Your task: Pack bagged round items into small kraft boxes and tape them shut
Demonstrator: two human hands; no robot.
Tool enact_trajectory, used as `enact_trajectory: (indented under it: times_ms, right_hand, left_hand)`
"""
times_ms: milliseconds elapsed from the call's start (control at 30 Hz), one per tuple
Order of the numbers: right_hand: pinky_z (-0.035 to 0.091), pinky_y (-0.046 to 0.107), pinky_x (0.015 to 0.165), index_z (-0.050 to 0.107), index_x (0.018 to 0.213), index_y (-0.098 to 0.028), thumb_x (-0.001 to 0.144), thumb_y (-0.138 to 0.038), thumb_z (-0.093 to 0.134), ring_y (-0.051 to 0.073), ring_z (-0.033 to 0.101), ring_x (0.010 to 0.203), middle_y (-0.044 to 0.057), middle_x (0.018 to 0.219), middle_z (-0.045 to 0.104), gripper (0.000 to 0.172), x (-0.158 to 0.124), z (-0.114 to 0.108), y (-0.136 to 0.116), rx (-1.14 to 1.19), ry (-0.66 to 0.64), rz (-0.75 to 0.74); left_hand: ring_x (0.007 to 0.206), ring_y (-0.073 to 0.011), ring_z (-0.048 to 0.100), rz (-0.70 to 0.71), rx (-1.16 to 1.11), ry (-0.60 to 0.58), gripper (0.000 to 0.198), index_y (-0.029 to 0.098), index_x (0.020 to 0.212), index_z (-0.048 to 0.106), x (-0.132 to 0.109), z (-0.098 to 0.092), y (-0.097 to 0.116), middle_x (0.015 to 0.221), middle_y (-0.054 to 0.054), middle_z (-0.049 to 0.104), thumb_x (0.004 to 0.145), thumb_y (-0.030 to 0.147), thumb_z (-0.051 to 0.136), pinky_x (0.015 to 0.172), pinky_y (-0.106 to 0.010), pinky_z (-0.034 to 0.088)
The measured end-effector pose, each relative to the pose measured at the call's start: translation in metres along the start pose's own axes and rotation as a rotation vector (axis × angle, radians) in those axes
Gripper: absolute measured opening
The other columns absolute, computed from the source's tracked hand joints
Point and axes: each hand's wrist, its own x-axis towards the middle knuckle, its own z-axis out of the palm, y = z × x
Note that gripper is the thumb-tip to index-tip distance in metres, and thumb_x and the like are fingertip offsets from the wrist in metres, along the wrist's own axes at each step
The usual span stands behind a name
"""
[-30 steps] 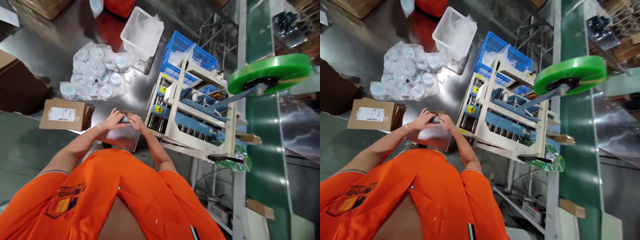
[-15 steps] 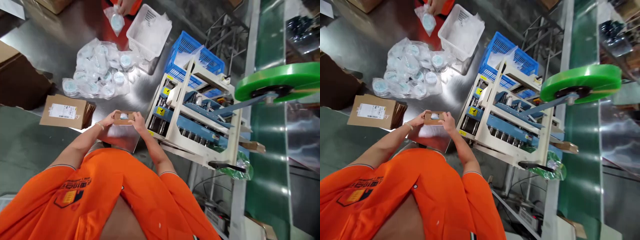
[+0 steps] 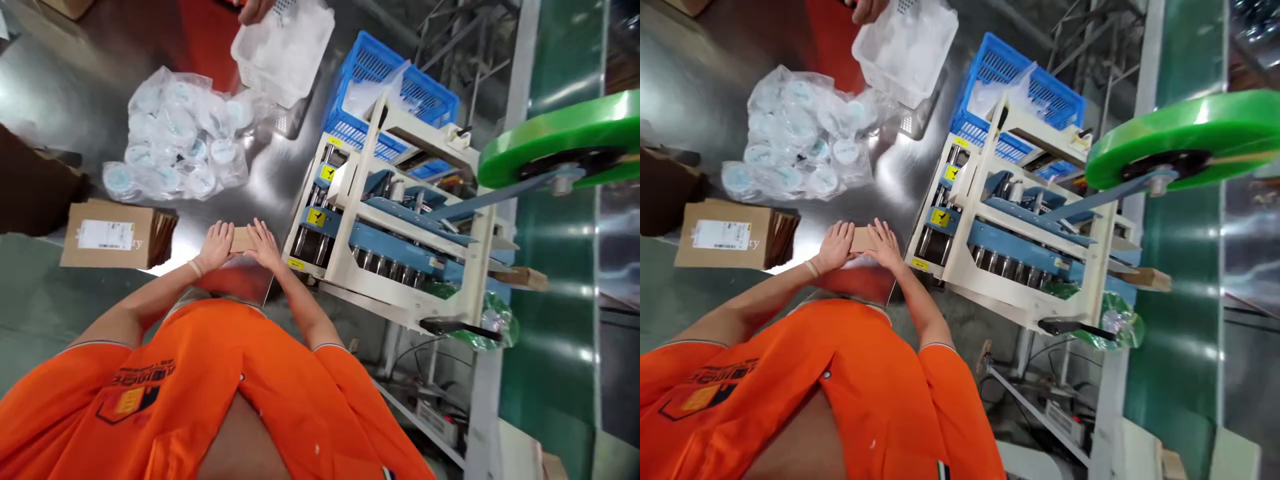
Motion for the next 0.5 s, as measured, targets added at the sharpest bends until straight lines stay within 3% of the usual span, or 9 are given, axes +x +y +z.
enact_trajectory:
  times_ms: [100,167,267,400,500]
  right_hand:
    - [0.042,0.059,0.130,0.034,0.178,-0.014,0.093,-0.058,0.086,0.044,0.034,0.169,0.030,0.183,0.029,0.109,-0.001,0.014,0.023,0.025,0.197,0.249]
    - [0.045,0.059,0.127,0.046,0.171,-0.009,0.098,-0.055,0.081,0.044,0.046,0.161,0.033,0.175,0.041,0.093,-0.004,0.027,0.036,-0.011,0.270,0.388]
    - [0.046,0.060,0.125,0.063,0.159,-0.013,0.105,-0.048,0.073,0.041,0.054,0.153,0.029,0.169,0.052,0.064,-0.010,0.046,0.048,-0.097,0.246,0.435]
    - [0.049,0.056,0.119,0.064,0.158,-0.018,0.107,-0.048,0.069,0.039,0.055,0.150,0.025,0.169,0.054,0.060,-0.014,0.065,0.056,-0.191,0.232,0.414]
    - [0.052,0.052,0.113,0.065,0.156,-0.019,0.108,-0.050,0.066,0.038,0.058,0.146,0.023,0.166,0.057,0.057,-0.014,0.072,0.062,-0.243,0.273,0.381]
  left_hand:
    - [0.155,-0.0553,0.046,-0.001,0.028,0.039,0.099,-0.007,0.169,0.040,0.047,-0.005,-0.003,0.159,-0.040,0.053,0.098,0.053,0.073,0.127,-0.062,0.038]
    - [0.154,-0.0554,0.045,0.052,0.027,0.065,0.102,-0.011,0.167,0.038,0.098,-0.012,0.000,0.158,-0.041,0.052,0.096,0.052,0.076,0.129,-0.063,0.035]
    - [0.154,-0.0528,0.045,0.196,0.007,0.072,0.105,-0.014,0.164,0.040,0.187,-0.021,0.022,0.159,-0.040,0.052,0.090,0.048,0.082,0.135,-0.063,0.026]
    - [0.156,-0.0476,0.046,0.398,-0.092,0.030,0.106,-0.016,0.161,0.043,0.295,-0.015,0.085,0.161,-0.039,0.052,0.084,0.043,0.086,0.142,-0.063,0.007]
    - [0.163,-0.0481,0.040,0.479,-0.179,-0.002,0.117,-0.013,0.162,0.045,0.347,0.002,0.153,0.165,-0.038,0.051,0.072,0.043,0.094,0.142,-0.065,0.001]
